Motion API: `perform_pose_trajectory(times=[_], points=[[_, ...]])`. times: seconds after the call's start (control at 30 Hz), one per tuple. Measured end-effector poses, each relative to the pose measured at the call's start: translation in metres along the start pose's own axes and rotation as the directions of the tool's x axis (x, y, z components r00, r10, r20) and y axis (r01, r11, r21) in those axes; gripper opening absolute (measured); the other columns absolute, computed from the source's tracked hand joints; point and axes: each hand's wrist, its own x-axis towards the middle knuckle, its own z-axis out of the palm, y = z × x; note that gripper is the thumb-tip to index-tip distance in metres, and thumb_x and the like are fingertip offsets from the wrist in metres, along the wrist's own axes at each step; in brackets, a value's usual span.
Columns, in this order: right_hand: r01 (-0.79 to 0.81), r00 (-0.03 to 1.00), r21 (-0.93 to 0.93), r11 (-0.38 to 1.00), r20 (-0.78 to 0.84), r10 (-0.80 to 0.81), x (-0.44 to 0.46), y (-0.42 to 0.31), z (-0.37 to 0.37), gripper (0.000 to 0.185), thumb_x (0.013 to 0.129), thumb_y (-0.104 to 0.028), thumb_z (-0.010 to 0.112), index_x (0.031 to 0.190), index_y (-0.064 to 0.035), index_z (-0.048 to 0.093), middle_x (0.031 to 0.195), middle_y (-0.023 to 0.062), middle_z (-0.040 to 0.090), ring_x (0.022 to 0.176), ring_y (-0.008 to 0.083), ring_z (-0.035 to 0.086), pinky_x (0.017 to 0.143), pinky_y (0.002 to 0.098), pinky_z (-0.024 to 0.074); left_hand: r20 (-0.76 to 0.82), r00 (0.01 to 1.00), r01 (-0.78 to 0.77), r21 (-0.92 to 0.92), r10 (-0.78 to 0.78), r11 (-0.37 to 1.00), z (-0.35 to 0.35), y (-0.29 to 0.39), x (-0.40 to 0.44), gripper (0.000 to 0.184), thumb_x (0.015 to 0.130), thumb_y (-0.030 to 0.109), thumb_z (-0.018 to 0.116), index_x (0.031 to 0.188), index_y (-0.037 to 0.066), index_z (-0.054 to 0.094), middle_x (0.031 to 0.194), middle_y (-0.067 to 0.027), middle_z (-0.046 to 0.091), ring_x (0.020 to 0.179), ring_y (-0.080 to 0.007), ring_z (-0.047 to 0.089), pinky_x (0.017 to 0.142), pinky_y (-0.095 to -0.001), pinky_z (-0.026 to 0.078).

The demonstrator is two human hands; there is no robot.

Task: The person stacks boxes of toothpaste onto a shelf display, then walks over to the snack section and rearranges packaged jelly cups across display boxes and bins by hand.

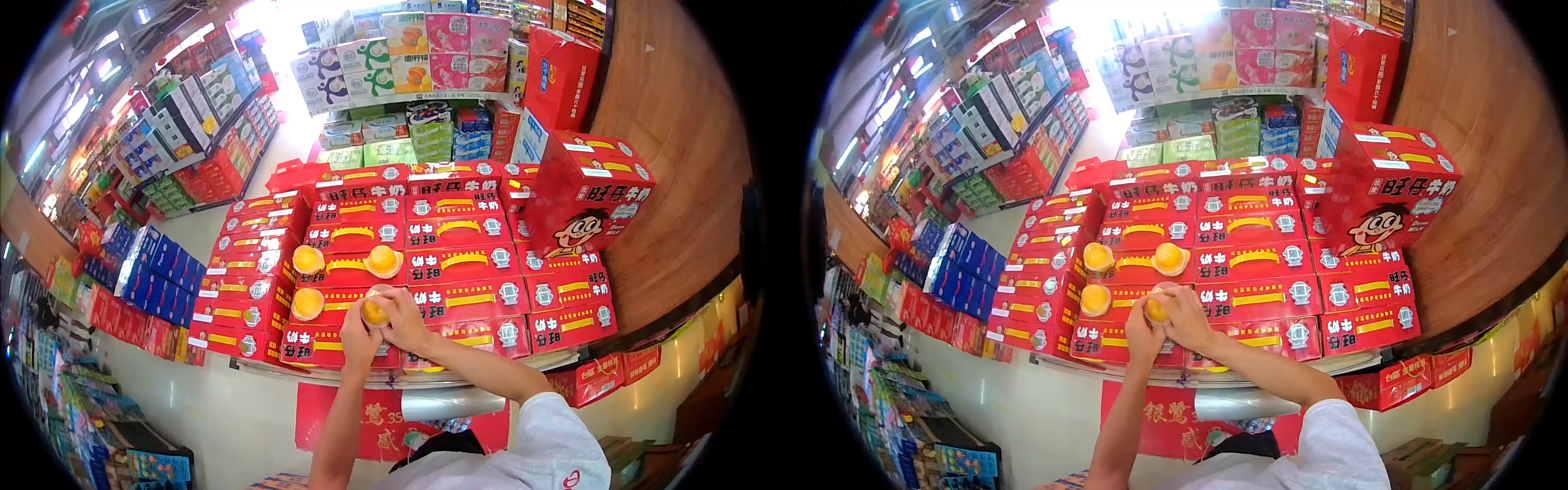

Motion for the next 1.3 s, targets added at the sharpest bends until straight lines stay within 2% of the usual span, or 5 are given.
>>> perform_pose_trajectory(times=[0.23, 0.43, 0.5, 1.03, 1.3], points=[[0.047, 0.999, -0.099, 0.994, 0.008, -0.047, -0.007, 0.009, 0.003, 0.054, 0.059, -0.007, 0.075, 0.108, -0.0104, 0.055, 0.103, 0.0121, 0.052, 0.105, 0.0340, 0.050, 0.087, 0.0463, 0.0418, 0.118, 0.993, 0.018, 0.096, -0.029, 0.995, -0.004, 0.004, -0.001, 0.039, 0.072, 0.004, 0.063, 0.109, -0.002, 0.054, 0.098, -0.0209, 0.060, 0.092, -0.0391, 0.059, 0.080, -0.0425, 0.049], [0.029, 1.000, -0.048, 0.998, 0.003, -0.029, -0.002, 0.007, 0.001, 0.048, 0.061, -0.005, 0.075, 0.105, -0.0094, 0.053, 0.104, 0.0128, 0.052, 0.103, 0.0343, 0.051, 0.087, 0.0440, 0.0430, 0.031, 0.999, -0.043, 0.092, 0.040, 0.995, -0.005, 0.014, 0.001, 0.045, 0.069, 0.004, 0.066, 0.112, -0.001, 0.053, 0.100, -0.0204, 0.059, 0.094, -0.0384, 0.058, 0.080, -0.0422, 0.048], [-0.019, 1.000, 0.102, 0.995, 0.002, 0.019, 0.000, 0.004, 0.000, 0.050, 0.062, -0.002, 0.074, 0.106, -0.0085, 0.051, 0.106, 0.0137, 0.052, 0.103, 0.0337, 0.051, 0.087, 0.0413, 0.0437, -0.021, 0.998, -0.054, 0.055, 0.055, 0.997, -0.007, 0.016, 0.001, 0.042, 0.069, 0.003, 0.067, 0.109, -0.001, 0.055, 0.098, -0.0195, 0.061, 0.092, -0.0348, 0.060, 0.080, -0.0384, 0.048], [-0.005, 1.000, 0.061, 0.998, 0.019, 0.004, 0.002, -0.002, 0.005, 0.048, 0.064, -0.001, 0.074, 0.106, -0.0081, 0.052, 0.105, 0.0118, 0.051, 0.103, 0.0289, 0.048, 0.088, 0.0384, 0.0392, -0.096, 0.987, -0.119, 0.113, 0.130, 0.986, -0.011, 0.018, 0.000, 0.040, 0.066, 0.007, 0.068, 0.104, 0.001, 0.056, 0.093, -0.0159, 0.058, 0.089, -0.0354, 0.056, 0.077, -0.0425, 0.046], [-0.009, 1.000, -0.029, 1.000, 0.014, 0.009, 0.003, -0.005, 0.003, 0.044, 0.065, -0.010, 0.073, 0.105, -0.0103, 0.054, 0.107, 0.0091, 0.052, 0.106, 0.0295, 0.047, 0.098, 0.0528, 0.0332, -0.119, 0.985, -0.113, 0.102, 0.125, 0.988, -0.011, 0.018, 0.001, 0.037, 0.068, 0.009, 0.068, 0.102, 0.001, 0.056, 0.093, -0.0153, 0.058, 0.090, -0.0350, 0.056, 0.077, -0.0419, 0.046]])
